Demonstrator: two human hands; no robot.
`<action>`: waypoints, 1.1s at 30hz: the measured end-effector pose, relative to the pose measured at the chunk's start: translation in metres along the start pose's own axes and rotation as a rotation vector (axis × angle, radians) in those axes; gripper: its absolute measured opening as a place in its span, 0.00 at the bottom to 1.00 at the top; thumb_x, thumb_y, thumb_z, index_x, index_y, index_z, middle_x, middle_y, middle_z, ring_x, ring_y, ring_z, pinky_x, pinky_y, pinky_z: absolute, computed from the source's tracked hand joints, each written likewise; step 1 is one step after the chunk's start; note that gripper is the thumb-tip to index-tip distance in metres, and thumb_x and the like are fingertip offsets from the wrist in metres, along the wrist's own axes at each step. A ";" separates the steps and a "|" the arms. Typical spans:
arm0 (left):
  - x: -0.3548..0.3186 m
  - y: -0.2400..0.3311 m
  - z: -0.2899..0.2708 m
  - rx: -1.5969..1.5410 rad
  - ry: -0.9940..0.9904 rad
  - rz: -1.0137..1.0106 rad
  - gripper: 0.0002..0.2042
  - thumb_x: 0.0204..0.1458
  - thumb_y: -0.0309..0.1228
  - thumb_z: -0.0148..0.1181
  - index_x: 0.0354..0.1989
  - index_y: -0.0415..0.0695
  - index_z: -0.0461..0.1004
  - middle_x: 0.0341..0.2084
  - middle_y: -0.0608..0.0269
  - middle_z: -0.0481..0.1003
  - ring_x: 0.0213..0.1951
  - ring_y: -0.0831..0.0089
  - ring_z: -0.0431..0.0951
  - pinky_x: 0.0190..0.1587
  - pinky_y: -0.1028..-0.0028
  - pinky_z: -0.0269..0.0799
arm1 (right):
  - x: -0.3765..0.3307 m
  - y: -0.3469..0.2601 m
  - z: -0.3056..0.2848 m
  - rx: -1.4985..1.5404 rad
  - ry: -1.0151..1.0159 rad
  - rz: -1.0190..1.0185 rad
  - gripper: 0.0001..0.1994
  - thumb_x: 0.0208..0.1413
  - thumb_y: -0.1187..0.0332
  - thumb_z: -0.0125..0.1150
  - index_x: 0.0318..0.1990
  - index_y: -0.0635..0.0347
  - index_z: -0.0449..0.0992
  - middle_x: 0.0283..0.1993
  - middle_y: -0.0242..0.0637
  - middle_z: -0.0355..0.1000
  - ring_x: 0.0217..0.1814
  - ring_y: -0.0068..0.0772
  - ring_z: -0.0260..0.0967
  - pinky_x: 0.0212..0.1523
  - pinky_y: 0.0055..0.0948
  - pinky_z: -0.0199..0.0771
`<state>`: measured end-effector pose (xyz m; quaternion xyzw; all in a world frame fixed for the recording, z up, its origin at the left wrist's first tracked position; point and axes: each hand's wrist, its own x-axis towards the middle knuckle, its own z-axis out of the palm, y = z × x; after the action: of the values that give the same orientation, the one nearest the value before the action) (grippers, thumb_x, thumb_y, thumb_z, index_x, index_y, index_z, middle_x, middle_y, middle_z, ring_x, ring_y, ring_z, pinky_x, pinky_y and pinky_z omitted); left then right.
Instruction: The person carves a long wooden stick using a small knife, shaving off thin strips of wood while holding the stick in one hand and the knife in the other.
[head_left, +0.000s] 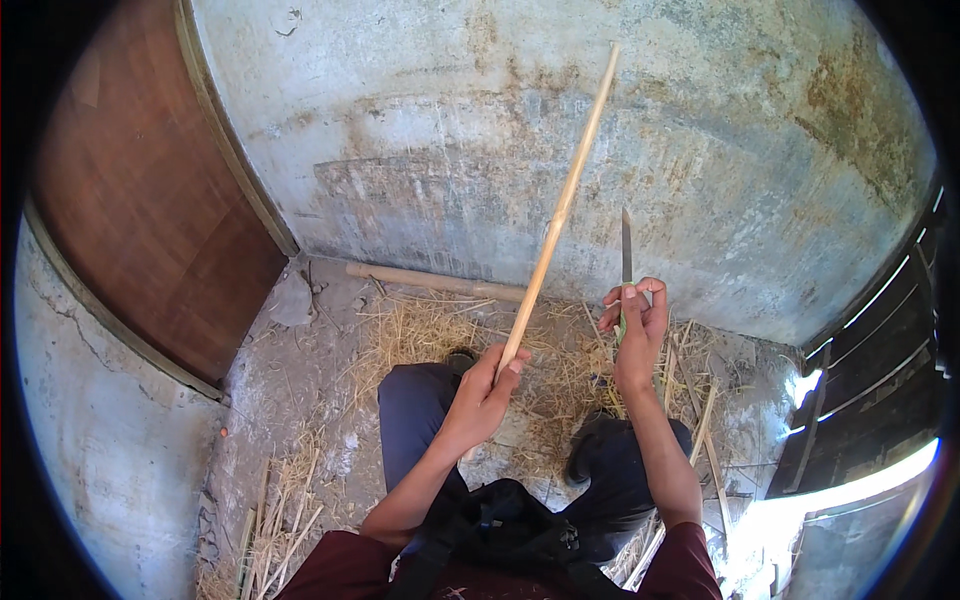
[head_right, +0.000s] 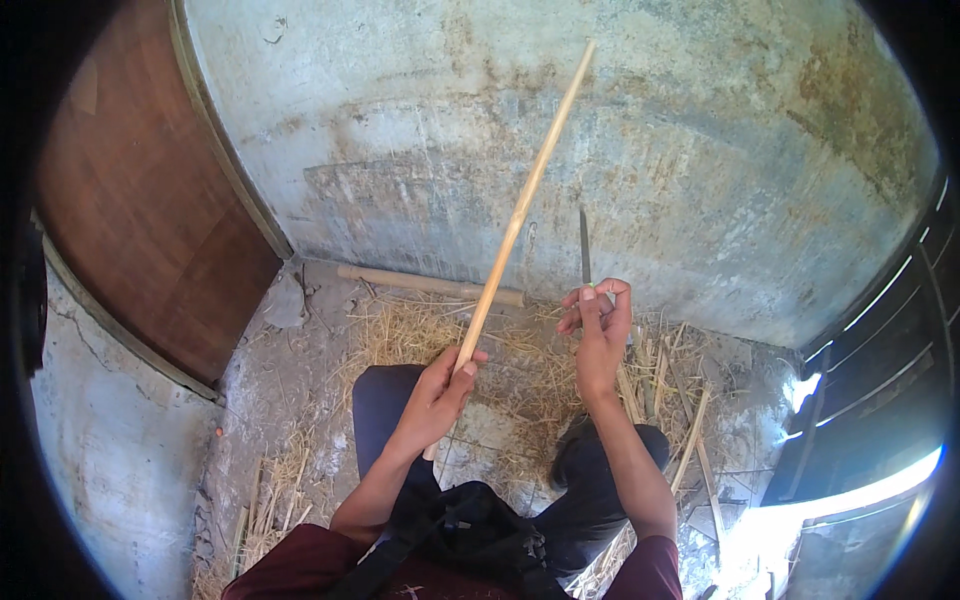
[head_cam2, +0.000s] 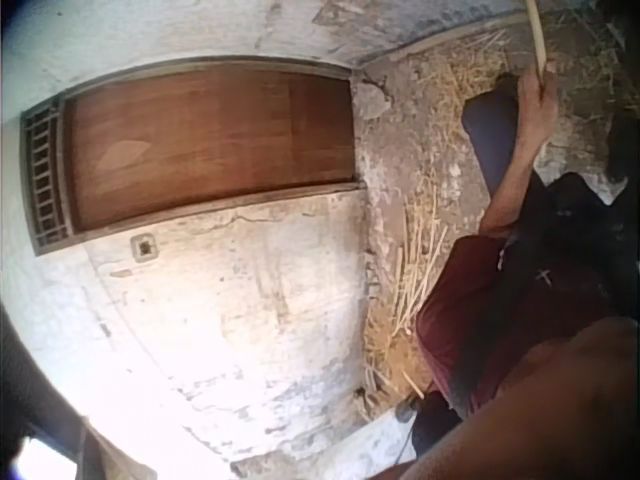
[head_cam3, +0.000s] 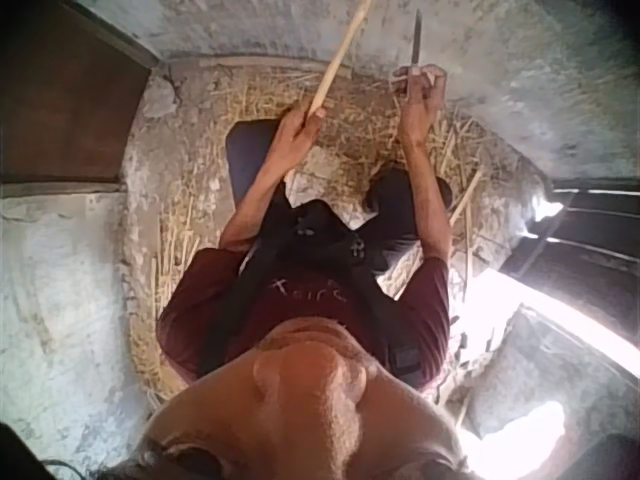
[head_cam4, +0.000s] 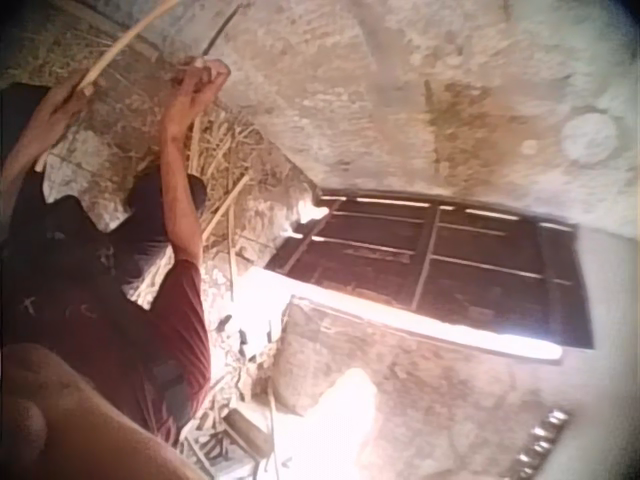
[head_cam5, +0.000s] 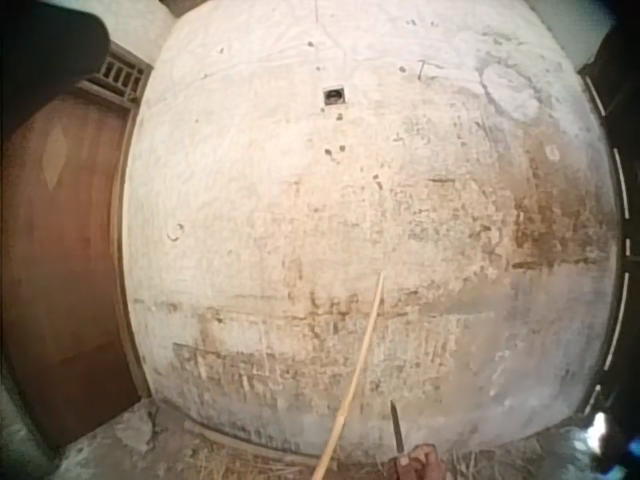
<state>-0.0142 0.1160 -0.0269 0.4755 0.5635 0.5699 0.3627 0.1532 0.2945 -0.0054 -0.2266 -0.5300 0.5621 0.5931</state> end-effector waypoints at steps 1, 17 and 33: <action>0.000 -0.003 0.000 0.008 -0.007 -0.001 0.14 0.76 0.35 0.50 0.61 0.42 0.72 0.24 0.78 0.61 0.23 0.88 0.58 0.26 0.80 0.57 | -0.002 -0.001 0.001 -0.018 -0.018 -0.012 0.08 0.76 0.64 0.56 0.49 0.52 0.62 0.37 0.37 0.77 0.28 0.22 0.71 0.30 0.24 0.71; -0.006 0.013 0.012 -0.345 -0.273 -0.189 0.18 0.78 0.34 0.46 0.72 0.47 0.62 0.25 0.73 0.61 0.20 0.86 0.58 0.23 0.79 0.60 | -0.031 0.019 0.032 -0.118 -0.262 0.133 0.22 0.68 0.75 0.66 0.60 0.55 0.59 0.44 0.34 0.74 0.47 0.20 0.72 0.43 0.21 0.72; -0.078 -0.006 0.003 -0.582 -0.281 -0.355 0.13 0.78 0.39 0.45 0.56 0.40 0.66 0.29 0.70 0.64 0.24 0.81 0.66 0.29 0.75 0.72 | -0.028 0.012 0.036 -0.153 -0.260 0.124 0.22 0.66 0.74 0.69 0.59 0.53 0.61 0.42 0.36 0.79 0.42 0.17 0.75 0.39 0.19 0.72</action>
<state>0.0105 0.0436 -0.0436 0.3208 0.3960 0.5639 0.6498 0.1218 0.2603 -0.0138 -0.2287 -0.6285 0.5803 0.4647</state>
